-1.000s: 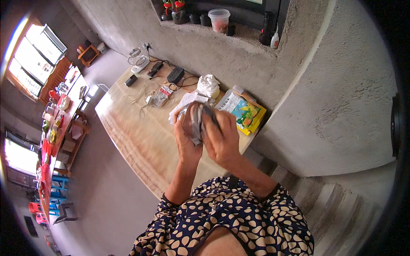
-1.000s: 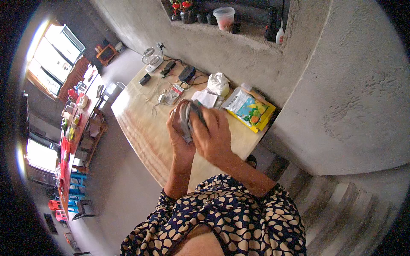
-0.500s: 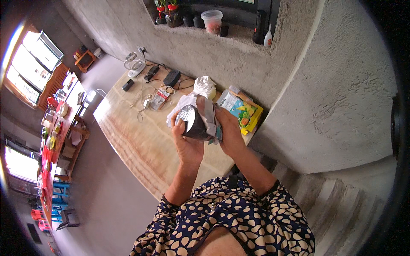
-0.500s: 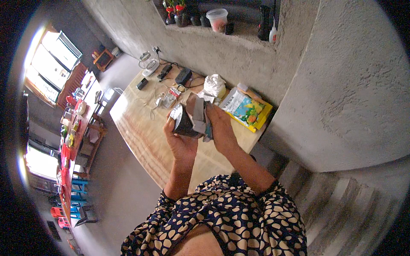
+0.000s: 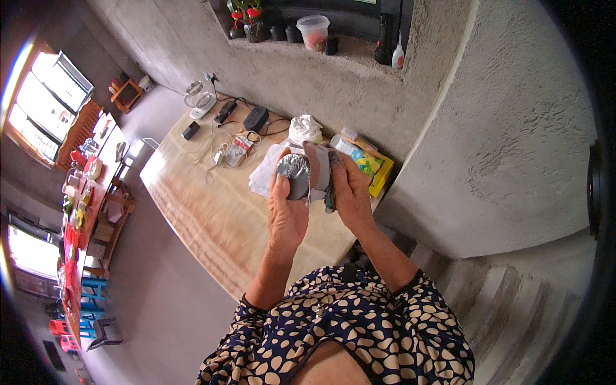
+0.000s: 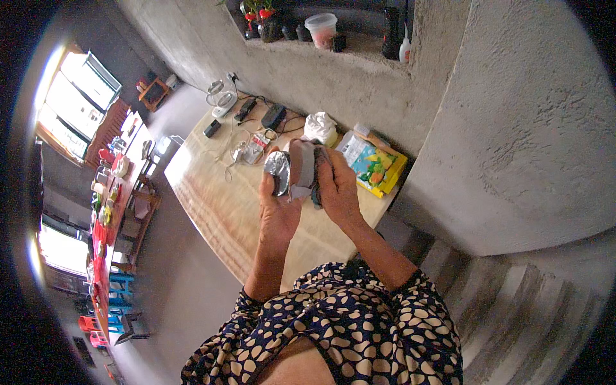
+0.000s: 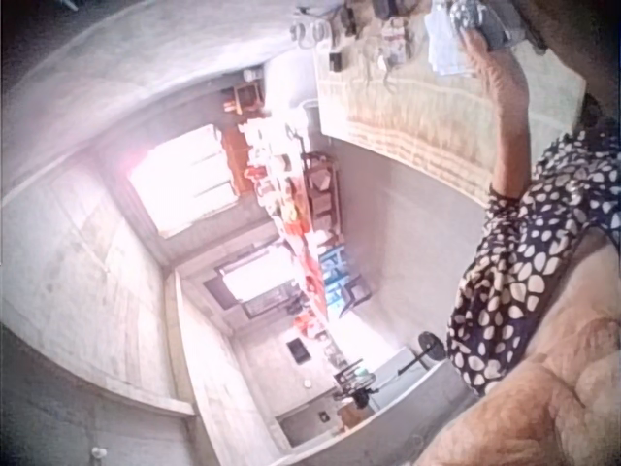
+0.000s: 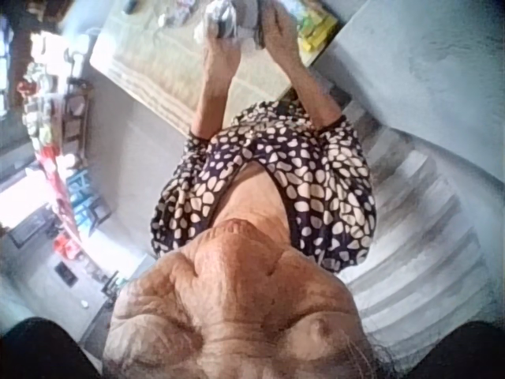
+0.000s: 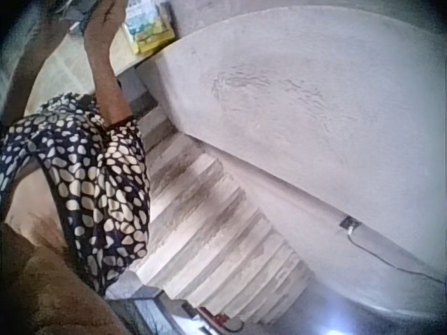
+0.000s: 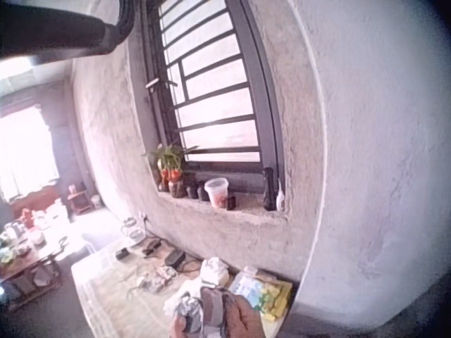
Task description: The person wipes several small electronic devices and a plastic container with a cloth. They handle a black cylindrical device, a clear plastic container with a pink lid, and a black rectangular device, wiping each one thoroughly before placing them on a windowsill.
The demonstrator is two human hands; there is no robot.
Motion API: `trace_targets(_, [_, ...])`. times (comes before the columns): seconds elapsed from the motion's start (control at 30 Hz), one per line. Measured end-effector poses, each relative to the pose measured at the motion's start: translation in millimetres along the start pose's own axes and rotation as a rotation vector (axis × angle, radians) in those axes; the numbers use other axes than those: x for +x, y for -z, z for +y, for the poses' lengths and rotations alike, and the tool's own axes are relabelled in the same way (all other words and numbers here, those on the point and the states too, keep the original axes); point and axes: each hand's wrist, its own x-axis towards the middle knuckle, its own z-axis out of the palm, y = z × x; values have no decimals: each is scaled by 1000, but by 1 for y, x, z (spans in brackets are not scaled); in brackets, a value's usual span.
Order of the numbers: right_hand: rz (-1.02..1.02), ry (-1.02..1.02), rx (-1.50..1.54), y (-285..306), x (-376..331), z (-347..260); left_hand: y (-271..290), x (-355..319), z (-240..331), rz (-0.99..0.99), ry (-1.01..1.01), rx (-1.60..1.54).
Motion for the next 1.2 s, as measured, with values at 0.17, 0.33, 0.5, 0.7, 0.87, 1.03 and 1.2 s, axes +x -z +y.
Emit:
trace_targets(0.17, [98,721,-596,4,-8,5,-13,-6,8,-7,183,-205])
trace_targets(0.33, [14,848,-665,6,-21,-9,5,-6,4,11,189,-141])
trace_targets(0.5, [-227,688,-463,13,7,-38,22,-12,-6,-27,275,13])
trace_targets(0.7, [-531,113,-144,15,49,-20,27,-14,-13,-137,174,164])
trace_targets(0.87, [-452,419,-356,15,38,-3,17,-10,-5,68,221,45])
trace_targets(1.03, [-199,681,-650,9,-9,5,41,-4,-12,81,-47,749])
trace_targets(1.2, [-383,597,-683,27,-43,29,22,7,6,216,302,59])
